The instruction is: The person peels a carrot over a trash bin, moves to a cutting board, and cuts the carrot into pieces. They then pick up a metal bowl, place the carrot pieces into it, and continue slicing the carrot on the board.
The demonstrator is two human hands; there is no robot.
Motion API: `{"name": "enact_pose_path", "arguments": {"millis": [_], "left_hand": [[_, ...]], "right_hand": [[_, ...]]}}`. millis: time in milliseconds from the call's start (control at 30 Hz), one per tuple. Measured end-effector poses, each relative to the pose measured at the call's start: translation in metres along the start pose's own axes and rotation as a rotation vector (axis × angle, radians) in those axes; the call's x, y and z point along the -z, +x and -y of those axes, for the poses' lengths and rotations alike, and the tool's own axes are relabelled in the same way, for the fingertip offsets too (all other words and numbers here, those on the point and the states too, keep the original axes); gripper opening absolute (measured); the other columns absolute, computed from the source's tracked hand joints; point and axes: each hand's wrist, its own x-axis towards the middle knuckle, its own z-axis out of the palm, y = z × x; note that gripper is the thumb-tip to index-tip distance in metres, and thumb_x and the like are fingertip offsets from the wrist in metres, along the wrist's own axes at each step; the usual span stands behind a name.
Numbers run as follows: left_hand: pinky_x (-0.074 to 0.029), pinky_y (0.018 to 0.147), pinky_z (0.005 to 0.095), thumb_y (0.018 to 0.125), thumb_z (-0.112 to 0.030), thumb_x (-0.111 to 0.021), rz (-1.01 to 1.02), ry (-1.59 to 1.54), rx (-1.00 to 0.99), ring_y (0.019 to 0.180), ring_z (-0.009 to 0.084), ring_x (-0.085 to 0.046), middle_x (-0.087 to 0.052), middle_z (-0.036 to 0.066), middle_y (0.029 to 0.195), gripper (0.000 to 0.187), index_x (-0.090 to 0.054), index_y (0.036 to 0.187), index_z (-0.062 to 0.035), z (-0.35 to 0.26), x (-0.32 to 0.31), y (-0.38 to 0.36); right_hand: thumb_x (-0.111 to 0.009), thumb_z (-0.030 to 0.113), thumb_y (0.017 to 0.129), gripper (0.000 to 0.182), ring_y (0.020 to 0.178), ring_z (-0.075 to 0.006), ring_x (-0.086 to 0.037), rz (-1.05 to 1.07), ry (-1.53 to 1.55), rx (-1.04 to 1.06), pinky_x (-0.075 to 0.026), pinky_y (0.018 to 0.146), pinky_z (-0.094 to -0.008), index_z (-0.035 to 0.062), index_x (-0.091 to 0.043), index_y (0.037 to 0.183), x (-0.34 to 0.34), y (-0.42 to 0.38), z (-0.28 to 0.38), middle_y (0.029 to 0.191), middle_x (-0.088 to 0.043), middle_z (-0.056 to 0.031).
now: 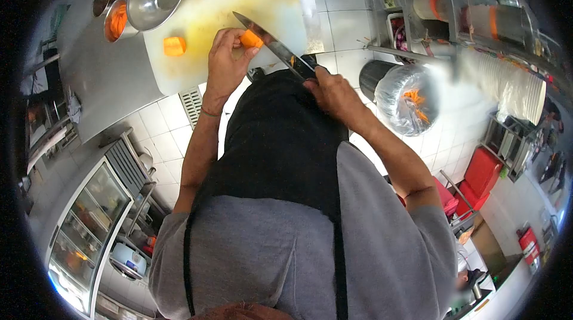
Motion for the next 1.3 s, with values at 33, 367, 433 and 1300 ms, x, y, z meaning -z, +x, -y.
{"name": "enact_pose_path", "arguments": {"millis": [33,367,433,1300], "left_hand": [[-0.052,0.086,0.0404,0.082,-0.006,-0.081,-0.003,-0.011,-0.005,0.094,0.0315,-0.062,-0.061,0.017,0.11,0.038,-0.063,0.114,0.0037,0.0,-0.002,0.0],[-0.055,0.084,0.0357,0.081,-0.005,-0.082,-0.016,0.083,-0.062,0.091,0.0278,-0.067,-0.063,0.015,0.108,0.04,-0.063,0.116,0.0031,0.006,-0.003,-0.002],[-0.056,0.084,0.036,0.081,-0.006,-0.082,-0.022,0.067,-0.038,0.09,0.0275,-0.067,-0.063,0.015,0.108,0.04,-0.063,0.115,0.0035,0.004,-0.001,0.0],[-0.056,0.089,0.0344,0.082,-0.005,-0.082,0.128,0.216,0.06,0.097,0.0244,-0.065,-0.062,0.014,0.116,0.052,-0.06,0.129,-0.0011,-0.017,0.004,0.01]], "right_hand": [[-0.066,0.03,0.101,0.033,0.086,-0.053,-0.067,-0.045,0.047,0.021,-0.054,0.071,-0.0546,-0.0015,-0.057,0.102,-0.006,-0.001,-0.004,0.085,-0.07,-0.0293],[-0.065,0.028,0.101,0.031,0.089,-0.0523,-0.068,0.116,-0.027,-0.003,-0.053,0.078,-0.0593,-0.0004,-0.057,0.107,0.031,0.011,0.003,0.09,-0.069,-0.0321],[-0.065,0.031,0.101,0.032,0.089,-0.052,-0.068,0.109,-0.067,-0.019,-0.054,0.078,-0.0586,-0.0003,-0.057,0.106,0.032,0.01,0.009,0.089,-0.069,-0.0321],[-0.061,0.041,0.104,0.04,0.066,-0.0207,-0.061,0.054,0.355,0.074,-0.05,0.063,-0.0384,0.0007,-0.063,0.105,-0.01,0.021,-0.038,0.073,-0.063,-0.012]]}}
